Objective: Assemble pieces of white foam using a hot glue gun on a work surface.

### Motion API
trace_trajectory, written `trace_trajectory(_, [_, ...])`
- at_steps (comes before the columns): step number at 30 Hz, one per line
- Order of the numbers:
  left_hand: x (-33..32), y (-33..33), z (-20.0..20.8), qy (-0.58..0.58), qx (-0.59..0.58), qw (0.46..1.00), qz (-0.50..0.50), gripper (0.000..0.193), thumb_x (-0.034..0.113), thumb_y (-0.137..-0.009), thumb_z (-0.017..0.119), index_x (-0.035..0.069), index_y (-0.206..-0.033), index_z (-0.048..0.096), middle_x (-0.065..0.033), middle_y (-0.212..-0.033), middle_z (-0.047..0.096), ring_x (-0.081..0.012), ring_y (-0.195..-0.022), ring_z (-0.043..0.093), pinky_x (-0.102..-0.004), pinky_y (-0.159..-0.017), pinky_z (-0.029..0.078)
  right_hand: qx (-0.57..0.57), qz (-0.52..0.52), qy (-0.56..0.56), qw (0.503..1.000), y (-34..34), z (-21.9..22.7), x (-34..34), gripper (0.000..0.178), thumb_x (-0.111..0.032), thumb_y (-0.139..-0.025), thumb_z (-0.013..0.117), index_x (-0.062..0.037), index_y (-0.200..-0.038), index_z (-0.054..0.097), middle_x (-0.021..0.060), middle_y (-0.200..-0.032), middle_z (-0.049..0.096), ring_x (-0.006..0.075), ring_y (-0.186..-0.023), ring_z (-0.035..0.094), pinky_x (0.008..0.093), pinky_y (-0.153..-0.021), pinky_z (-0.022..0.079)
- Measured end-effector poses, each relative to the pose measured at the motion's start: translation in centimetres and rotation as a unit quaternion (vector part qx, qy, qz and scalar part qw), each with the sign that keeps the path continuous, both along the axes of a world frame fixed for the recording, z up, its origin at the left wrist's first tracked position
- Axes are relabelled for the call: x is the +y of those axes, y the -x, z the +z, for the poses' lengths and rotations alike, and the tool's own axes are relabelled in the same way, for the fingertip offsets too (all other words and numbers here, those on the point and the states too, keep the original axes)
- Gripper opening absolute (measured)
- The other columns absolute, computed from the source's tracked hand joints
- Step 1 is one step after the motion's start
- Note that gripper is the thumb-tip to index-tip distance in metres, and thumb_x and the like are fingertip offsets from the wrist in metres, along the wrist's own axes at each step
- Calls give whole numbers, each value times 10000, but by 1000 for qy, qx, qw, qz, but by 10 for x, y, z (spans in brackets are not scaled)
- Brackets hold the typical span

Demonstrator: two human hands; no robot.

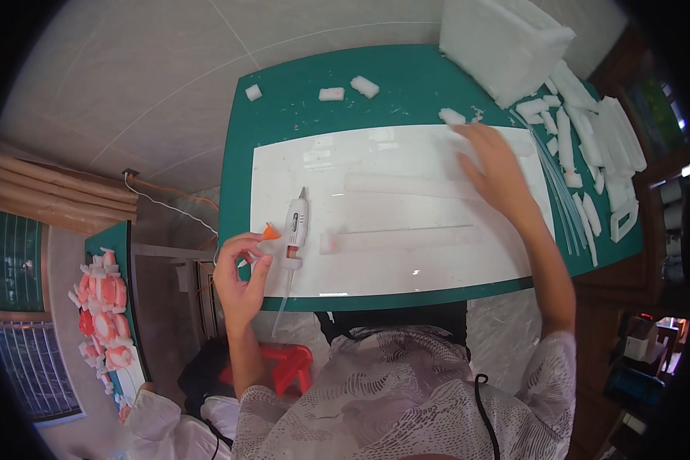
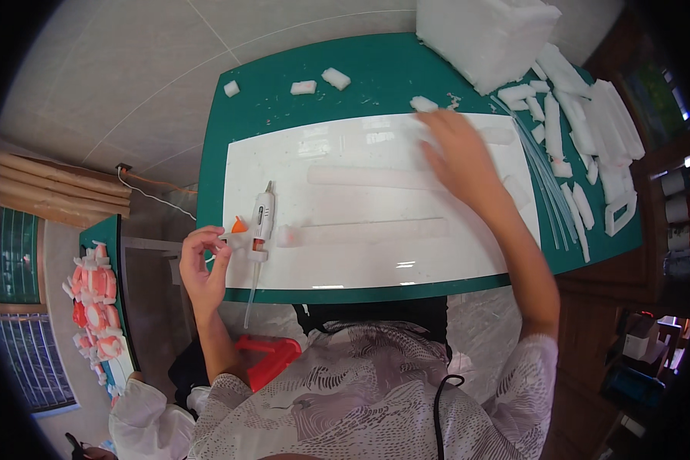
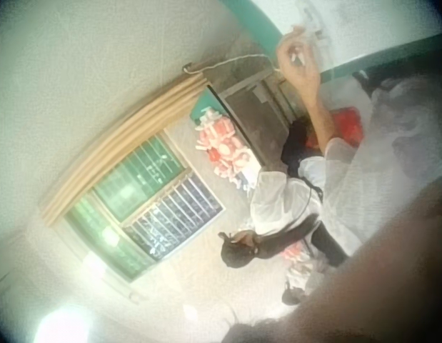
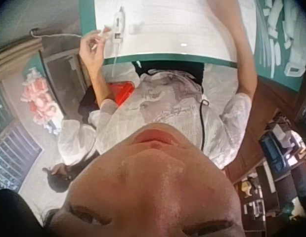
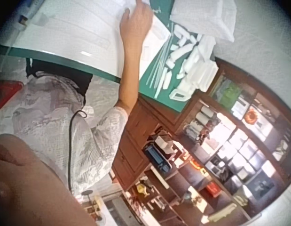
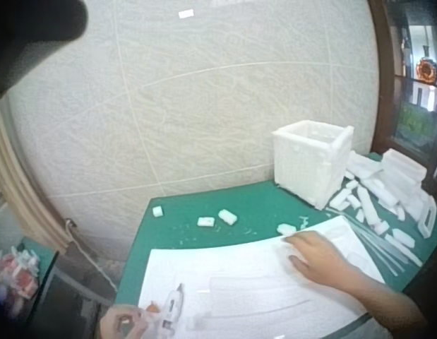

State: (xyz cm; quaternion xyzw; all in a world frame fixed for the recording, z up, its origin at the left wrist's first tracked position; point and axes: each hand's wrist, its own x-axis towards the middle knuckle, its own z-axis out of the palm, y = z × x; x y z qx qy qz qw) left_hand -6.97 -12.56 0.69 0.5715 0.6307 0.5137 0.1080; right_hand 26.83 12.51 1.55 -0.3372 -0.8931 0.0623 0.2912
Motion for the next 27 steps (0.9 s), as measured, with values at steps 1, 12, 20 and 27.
trace_trajectory(1, [0, 1, -1, -2, 1, 1000, -6, 193, -29, -835, 661, 7, -1009, 586, -137, -1074, 664, -148, -830, 589, -262, -707, 453, -15, 46, 28, 998, 27, -1, 13, 351, -82, -873, 626, -55, -1218, 570, 159, -1204, 581, 342, -1147, 539, 421, -978, 444])
trace_trajectory(12, [-17, 25, -3, 148, 207, 967, 7, 514, -105, -743, 529, 25, -1240, 525, -173, -1334, 527, -348, -1211, 505, -408, -991, 409, -184, 131, 51, 973, 235, -63, 142, 478, -52, -849, 589, -151, -1315, 546, 141, -1194, 588, 352, -1131, 558, 424, -938, 488])
trace_trajectory(20, [12, 32, -7, 218, 294, 928, -72, 601, -85, -672, 546, 14, -1263, 509, -164, -1361, 499, -355, -1223, 489, -434, -1010, 390, -22, 174, 67, 982, 129, 10, 89, 398, -123, -800, 624, -88, -1195, 580, 126, -1076, 541, 278, -964, 561, 352, -873, 483])
trace_trajectory(27, [21, 29, -7, 197, 328, 918, -105, 595, -97, -652, 562, 36, -1231, 530, -159, -1270, 531, -361, -1114, 530, -437, -936, 437, 174, 53, 288, 940, -26, 9, -4, 259, -109, -842, 722, -81, -1019, 535, 22, -1002, 518, 104, -907, 535, 242, -751, 470])
